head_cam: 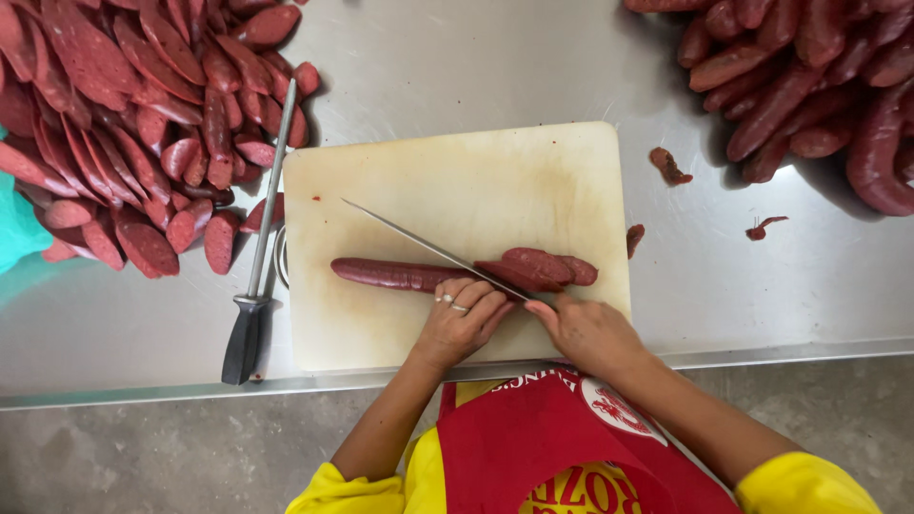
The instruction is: The person slices whole red sausages into thin, uniform pieces on a white cutting board using a long knife. They repeatedly pick up a sausage, slice it, and transfer the slices to a pile on the left. The person also sharpens the knife on a honing steel during the process.
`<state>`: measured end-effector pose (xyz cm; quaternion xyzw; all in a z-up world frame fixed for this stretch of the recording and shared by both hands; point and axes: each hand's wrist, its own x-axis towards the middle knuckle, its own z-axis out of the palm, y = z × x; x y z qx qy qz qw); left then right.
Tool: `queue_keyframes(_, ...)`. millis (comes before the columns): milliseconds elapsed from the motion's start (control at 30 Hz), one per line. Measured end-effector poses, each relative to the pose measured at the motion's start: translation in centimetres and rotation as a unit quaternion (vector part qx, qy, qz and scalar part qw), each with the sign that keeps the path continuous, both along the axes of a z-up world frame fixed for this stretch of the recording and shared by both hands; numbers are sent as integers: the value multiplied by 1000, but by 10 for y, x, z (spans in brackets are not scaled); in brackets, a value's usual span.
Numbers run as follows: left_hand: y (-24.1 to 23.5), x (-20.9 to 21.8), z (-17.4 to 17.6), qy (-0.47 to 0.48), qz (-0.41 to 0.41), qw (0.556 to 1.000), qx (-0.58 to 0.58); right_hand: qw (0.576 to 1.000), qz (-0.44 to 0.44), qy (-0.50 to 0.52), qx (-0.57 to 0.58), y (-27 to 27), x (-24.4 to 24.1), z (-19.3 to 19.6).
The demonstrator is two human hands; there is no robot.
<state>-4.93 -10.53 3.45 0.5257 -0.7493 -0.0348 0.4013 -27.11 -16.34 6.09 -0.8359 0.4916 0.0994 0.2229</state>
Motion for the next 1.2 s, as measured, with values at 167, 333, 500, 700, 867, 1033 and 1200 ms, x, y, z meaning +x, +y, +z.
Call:
queue_keyframes(167, 2, 24, 1, -12, 26, 999, -18, 991, 37, 90, 93, 17, -103, 33)
queue_keyframes(333, 2, 28, -4, 4, 14, 1000, -18, 953, -40, 257, 159, 47, -153, 74)
queue_keyframes(500, 3, 31, -9, 41, -2, 999, 33, 976, -70, 104, 180, 19, -58, 37)
queue_keyframes(700, 6, 40, 1, 34, -24, 999, 20, 999, 0, -39, 13, -1, 54, -1)
queue_keyframes(867, 13, 62, 2, 11, 10, 999, -29, 978, 206, 16, 3, 10, -41, 32)
queue_keyframes(1033, 12, 69, -2, 8, -1, 1000, -13, 914, -123, 309, 231, 43, -97, 89)
queue_keyframes(1200, 13, 70, -7, 34, -10, 999, 9, 948, -94, 194, 235, 25, -29, 42)
